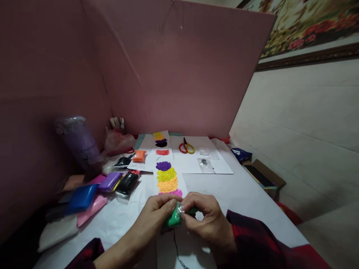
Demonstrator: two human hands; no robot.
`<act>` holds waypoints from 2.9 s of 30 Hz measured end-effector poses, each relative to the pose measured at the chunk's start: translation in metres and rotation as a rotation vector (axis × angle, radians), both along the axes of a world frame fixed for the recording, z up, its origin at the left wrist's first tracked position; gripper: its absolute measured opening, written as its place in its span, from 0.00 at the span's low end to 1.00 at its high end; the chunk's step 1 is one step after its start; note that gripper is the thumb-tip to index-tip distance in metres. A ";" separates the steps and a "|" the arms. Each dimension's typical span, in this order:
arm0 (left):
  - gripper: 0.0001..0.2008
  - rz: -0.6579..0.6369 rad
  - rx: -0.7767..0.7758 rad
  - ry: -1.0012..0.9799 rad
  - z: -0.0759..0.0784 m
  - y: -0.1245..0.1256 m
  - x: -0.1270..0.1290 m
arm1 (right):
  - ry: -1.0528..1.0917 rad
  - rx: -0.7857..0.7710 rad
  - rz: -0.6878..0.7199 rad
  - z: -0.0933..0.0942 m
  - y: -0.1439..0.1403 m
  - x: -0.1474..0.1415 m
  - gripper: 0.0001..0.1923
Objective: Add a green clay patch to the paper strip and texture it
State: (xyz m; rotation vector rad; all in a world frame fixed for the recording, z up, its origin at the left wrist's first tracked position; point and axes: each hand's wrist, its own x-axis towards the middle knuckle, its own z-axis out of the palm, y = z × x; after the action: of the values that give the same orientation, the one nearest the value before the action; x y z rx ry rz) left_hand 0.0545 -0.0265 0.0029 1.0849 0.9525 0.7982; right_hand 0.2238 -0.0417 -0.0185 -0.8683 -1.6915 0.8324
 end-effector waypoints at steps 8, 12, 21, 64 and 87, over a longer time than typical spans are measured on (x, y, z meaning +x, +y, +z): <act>0.20 -0.089 0.032 -0.086 0.002 -0.001 -0.001 | 0.319 -0.496 0.078 0.008 0.006 0.003 0.10; 0.22 -0.050 0.001 -0.068 0.000 0.000 -0.002 | 0.112 -0.228 0.053 0.010 0.006 0.008 0.06; 0.22 -0.015 0.002 -0.019 -0.001 0.000 0.000 | -0.091 0.154 0.120 0.004 0.003 0.008 0.09; 0.23 0.290 0.161 0.039 0.005 0.008 -0.011 | 0.599 -0.679 0.236 0.010 0.024 0.014 0.19; 0.20 0.149 0.240 0.064 0.006 -0.003 -0.008 | 0.323 -0.435 0.066 0.015 0.012 0.011 0.16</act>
State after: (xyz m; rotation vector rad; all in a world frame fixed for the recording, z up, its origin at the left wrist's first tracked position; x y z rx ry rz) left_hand 0.0465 -0.0293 0.0086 1.2629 1.0184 1.0251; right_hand 0.2347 -0.0293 -0.0032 -0.9093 -1.2804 1.3410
